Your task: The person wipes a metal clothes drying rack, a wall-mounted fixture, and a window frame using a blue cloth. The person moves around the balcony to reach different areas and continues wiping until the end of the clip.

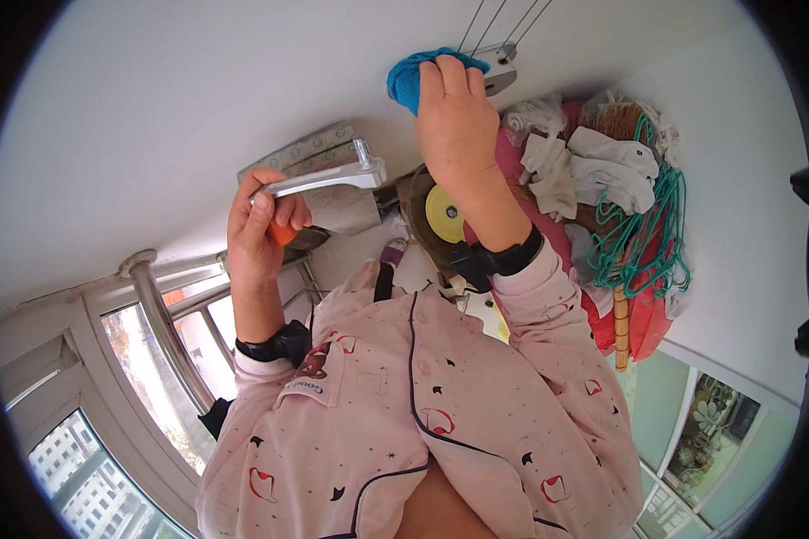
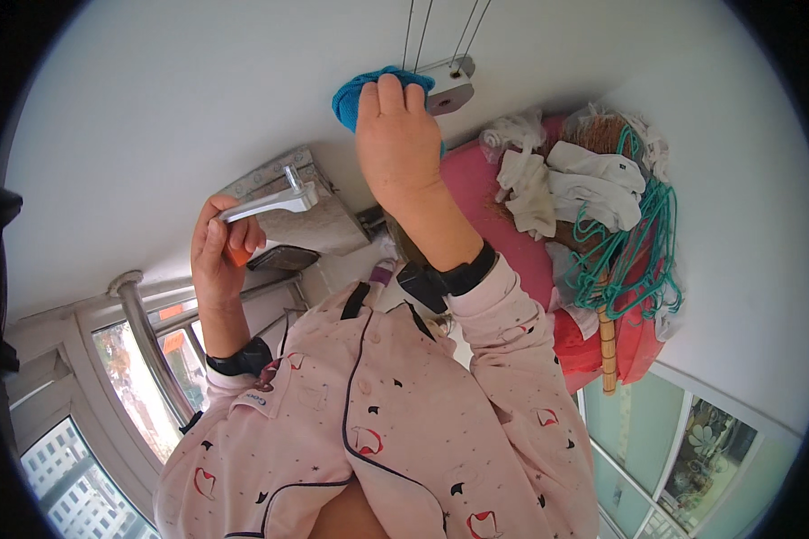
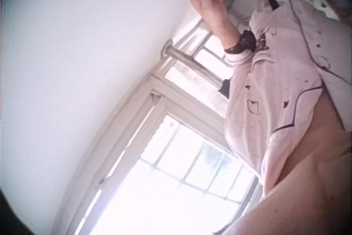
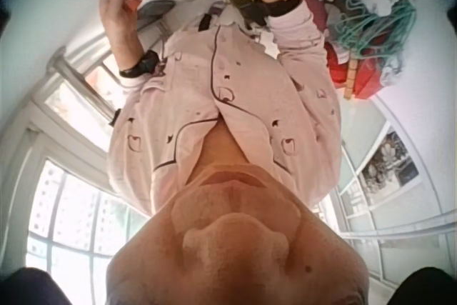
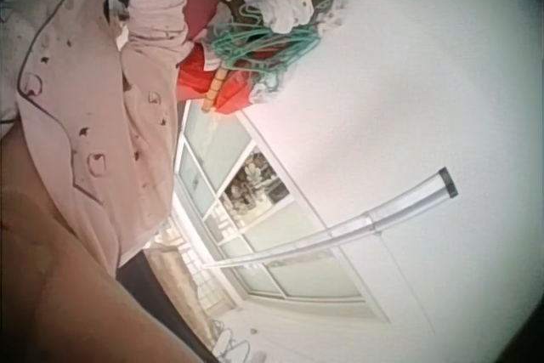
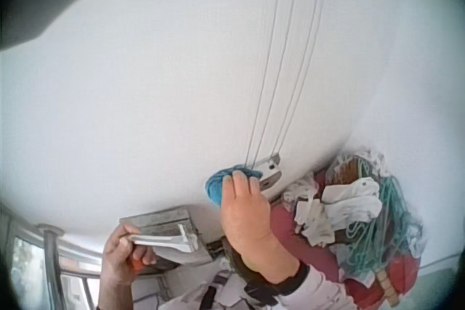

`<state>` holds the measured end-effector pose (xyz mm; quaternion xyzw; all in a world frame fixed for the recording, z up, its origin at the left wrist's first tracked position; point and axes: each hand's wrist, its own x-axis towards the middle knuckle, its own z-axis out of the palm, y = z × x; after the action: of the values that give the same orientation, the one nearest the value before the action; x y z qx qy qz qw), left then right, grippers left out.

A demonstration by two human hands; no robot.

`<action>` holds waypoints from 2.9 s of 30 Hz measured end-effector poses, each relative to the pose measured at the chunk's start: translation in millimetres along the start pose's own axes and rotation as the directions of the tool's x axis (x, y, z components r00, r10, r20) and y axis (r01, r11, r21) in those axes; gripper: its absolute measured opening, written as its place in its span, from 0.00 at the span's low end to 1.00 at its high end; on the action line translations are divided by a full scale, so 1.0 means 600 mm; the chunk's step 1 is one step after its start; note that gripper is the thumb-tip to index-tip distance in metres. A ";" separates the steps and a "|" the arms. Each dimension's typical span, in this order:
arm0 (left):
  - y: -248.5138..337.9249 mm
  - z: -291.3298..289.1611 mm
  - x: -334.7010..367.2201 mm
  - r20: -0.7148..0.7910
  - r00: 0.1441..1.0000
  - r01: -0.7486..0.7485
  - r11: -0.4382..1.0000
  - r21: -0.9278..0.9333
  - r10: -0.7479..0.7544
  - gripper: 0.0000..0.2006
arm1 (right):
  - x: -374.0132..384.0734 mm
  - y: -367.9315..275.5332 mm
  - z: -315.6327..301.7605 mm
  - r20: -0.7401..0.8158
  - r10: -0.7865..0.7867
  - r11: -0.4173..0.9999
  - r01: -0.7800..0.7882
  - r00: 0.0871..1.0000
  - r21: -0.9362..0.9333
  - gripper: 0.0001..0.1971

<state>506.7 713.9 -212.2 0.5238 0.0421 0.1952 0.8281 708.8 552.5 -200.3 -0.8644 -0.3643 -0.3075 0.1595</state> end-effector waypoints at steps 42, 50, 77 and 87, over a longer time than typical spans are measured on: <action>-0.013 0.004 0.025 0.057 0.997 0.057 0.998 0.020 -0.058 0.19 | -0.012 0.003 -0.032 -0.051 -0.010 0.952 0.025 0.999 0.306 0.20; -0.016 -0.003 0.025 0.042 0.997 0.071 0.997 -0.005 -0.071 0.18 | -0.062 0.096 -0.051 0.246 0.717 0.142 -0.482 0.652 0.865 0.21; -0.033 0.013 0.053 0.067 0.990 0.123 0.992 -0.015 -0.122 0.19 | 0.021 0.124 -0.055 0.217 0.060 0.998 -0.062 0.974 0.003 0.17; -0.034 0.015 0.053 0.112 0.988 0.116 0.992 -0.052 -0.110 0.19 | -0.008 0.191 -0.066 0.697 0.163 0.380 -0.697 0.698 0.608 0.22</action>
<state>544.1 710.0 -221.9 0.5060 0.0207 0.1202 0.8539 773.1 452.0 -179.5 -0.7849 -0.2412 0.2171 0.5278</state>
